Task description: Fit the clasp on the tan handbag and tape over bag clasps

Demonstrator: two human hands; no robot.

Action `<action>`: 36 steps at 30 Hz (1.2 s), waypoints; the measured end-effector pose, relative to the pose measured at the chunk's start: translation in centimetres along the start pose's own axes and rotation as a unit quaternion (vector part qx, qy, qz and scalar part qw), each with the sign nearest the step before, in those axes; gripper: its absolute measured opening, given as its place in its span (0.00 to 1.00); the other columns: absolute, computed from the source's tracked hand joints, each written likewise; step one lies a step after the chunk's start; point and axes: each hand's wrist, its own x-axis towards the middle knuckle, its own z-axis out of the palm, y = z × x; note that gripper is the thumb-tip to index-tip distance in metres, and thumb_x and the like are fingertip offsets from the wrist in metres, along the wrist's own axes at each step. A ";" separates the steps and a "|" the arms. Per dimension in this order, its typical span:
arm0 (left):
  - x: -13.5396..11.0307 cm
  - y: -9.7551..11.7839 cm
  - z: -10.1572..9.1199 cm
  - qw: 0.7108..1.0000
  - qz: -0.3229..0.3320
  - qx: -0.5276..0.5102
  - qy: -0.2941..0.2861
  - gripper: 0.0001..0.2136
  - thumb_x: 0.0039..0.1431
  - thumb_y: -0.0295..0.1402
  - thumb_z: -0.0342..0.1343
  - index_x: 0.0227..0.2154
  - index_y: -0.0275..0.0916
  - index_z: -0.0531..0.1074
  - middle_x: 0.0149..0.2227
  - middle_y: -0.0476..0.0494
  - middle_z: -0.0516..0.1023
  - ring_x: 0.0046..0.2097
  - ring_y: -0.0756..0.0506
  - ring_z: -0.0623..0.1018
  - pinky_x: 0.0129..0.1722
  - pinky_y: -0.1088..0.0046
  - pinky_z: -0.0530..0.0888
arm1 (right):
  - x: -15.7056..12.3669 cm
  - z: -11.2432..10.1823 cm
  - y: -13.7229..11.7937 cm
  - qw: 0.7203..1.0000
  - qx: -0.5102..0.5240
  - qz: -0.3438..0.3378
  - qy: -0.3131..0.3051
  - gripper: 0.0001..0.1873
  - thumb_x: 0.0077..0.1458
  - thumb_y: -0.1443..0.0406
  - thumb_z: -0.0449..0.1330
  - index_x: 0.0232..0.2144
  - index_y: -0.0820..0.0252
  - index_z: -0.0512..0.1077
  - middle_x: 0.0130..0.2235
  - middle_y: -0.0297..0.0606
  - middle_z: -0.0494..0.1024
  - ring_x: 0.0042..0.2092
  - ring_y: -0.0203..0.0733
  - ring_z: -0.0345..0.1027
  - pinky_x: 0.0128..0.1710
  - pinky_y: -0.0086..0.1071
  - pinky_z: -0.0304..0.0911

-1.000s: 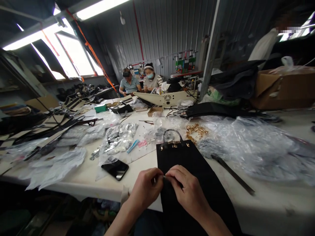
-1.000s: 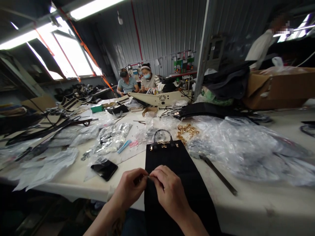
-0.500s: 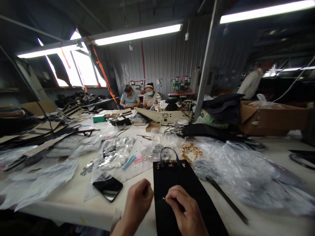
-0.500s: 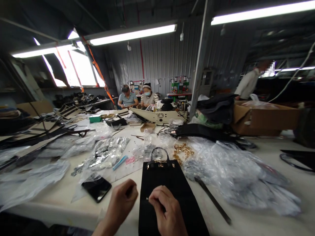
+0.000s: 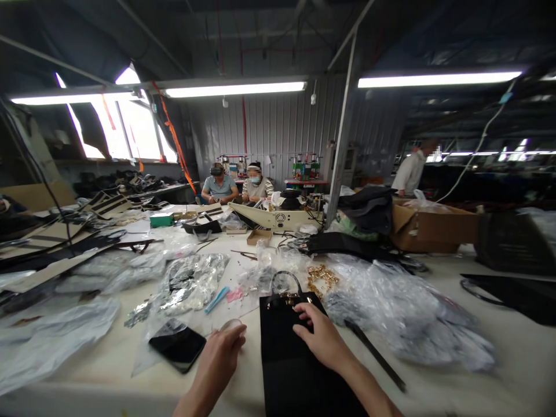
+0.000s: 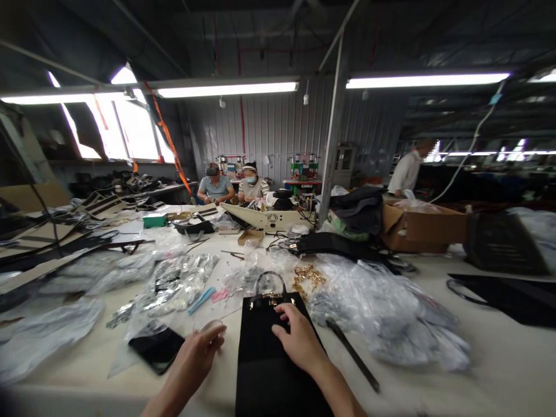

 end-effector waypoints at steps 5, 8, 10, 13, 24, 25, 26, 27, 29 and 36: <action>-0.8 -1.4 0.0 0.998 0.051 0.034 -0.034 0.28 0.71 0.28 0.51 0.72 0.46 0.70 0.43 0.39 0.87 0.47 0.36 0.84 0.59 0.50 0.75 | 2.6 -0.4 2.7 0.998 -0.002 0.030 -0.052 0.18 0.55 0.65 0.66 0.49 0.53 0.81 0.70 0.45 0.73 0.68 0.57 0.70 0.68 0.51 0.67; -1.0 -0.7 -1.1 0.995 0.078 0.029 -0.064 0.24 0.68 0.28 0.57 0.66 0.45 0.75 0.56 0.36 0.84 0.59 0.32 0.81 0.69 0.41 0.68 | 3.3 0.0 3.5 0.998 0.015 0.035 -0.048 0.19 0.55 0.63 0.66 0.50 0.51 0.82 0.77 0.43 0.64 0.72 0.59 0.65 0.64 0.50 0.69; -0.3 0.4 -1.9 0.995 0.067 0.019 -0.067 0.19 0.70 0.30 0.56 0.61 0.43 0.77 0.61 0.33 0.82 0.62 0.30 0.80 0.67 0.43 0.71 | 3.4 0.2 3.6 0.998 0.028 0.034 -0.040 0.19 0.56 0.62 0.65 0.50 0.51 0.83 0.78 0.42 0.62 0.73 0.59 0.65 0.61 0.50 0.71; 2.4 2.8 -2.4 0.994 0.064 -0.039 -0.076 0.19 0.74 0.31 0.49 0.61 0.42 0.77 0.60 0.33 0.82 0.61 0.33 0.80 0.63 0.51 0.76 | 3.3 0.3 3.7 0.999 0.030 0.030 -0.030 0.18 0.56 0.62 0.64 0.48 0.50 0.84 0.77 0.40 0.63 0.75 0.59 0.62 0.65 0.52 0.68; 8.8 8.3 5.1 0.983 0.127 -0.060 -0.121 0.23 0.65 0.25 0.54 0.62 0.38 0.74 0.67 0.34 0.76 0.69 0.35 0.73 0.73 0.55 0.70 | 3.2 0.6 5.1 0.999 0.020 0.010 -0.042 0.27 0.55 0.69 0.63 0.56 0.46 0.83 0.76 0.37 0.65 0.77 0.53 0.58 0.80 0.54 0.49; 8.7 8.3 5.5 0.984 0.125 -0.057 -0.112 0.23 0.65 0.25 0.55 0.62 0.39 0.74 0.67 0.35 0.76 0.68 0.34 0.73 0.73 0.54 0.69 | 3.3 0.7 5.2 0.999 0.020 0.011 -0.043 0.28 0.55 0.69 0.63 0.57 0.46 0.83 0.76 0.37 0.65 0.77 0.53 0.58 0.80 0.54 0.50; 8.6 8.2 5.8 0.985 0.123 -0.059 -0.104 0.24 0.64 0.25 0.55 0.62 0.39 0.74 0.67 0.36 0.75 0.68 0.34 0.72 0.73 0.54 0.69 | 3.3 0.7 5.3 0.999 0.019 0.013 -0.042 0.28 0.55 0.69 0.63 0.57 0.46 0.82 0.76 0.37 0.66 0.77 0.53 0.59 0.80 0.54 0.50; 8.6 8.2 6.0 0.986 0.121 -0.065 -0.098 0.24 0.64 0.26 0.56 0.62 0.40 0.74 0.67 0.37 0.76 0.68 0.35 0.72 0.73 0.54 0.69 | 3.3 0.8 5.4 0.999 0.018 0.014 -0.038 0.28 0.55 0.69 0.63 0.58 0.46 0.82 0.75 0.37 0.66 0.76 0.53 0.59 0.79 0.54 0.51; 8.6 8.2 6.2 0.986 0.117 -0.075 -0.093 0.23 0.64 0.27 0.56 0.62 0.40 0.74 0.66 0.37 0.76 0.67 0.35 0.72 0.72 0.55 0.69 | 3.3 1.0 5.5 0.999 0.016 0.013 -0.028 0.28 0.56 0.68 0.63 0.58 0.47 0.82 0.75 0.37 0.67 0.76 0.53 0.61 0.79 0.53 0.52; 8.7 9.0 6.2 0.988 0.100 -0.058 -0.099 0.22 0.65 0.30 0.55 0.61 0.40 0.74 0.65 0.37 0.76 0.66 0.33 0.71 0.70 0.52 0.68 | 3.4 1.1 5.4 0.999 0.025 0.017 -0.023 0.27 0.57 0.66 0.64 0.59 0.47 0.82 0.73 0.38 0.70 0.74 0.54 0.63 0.78 0.53 0.56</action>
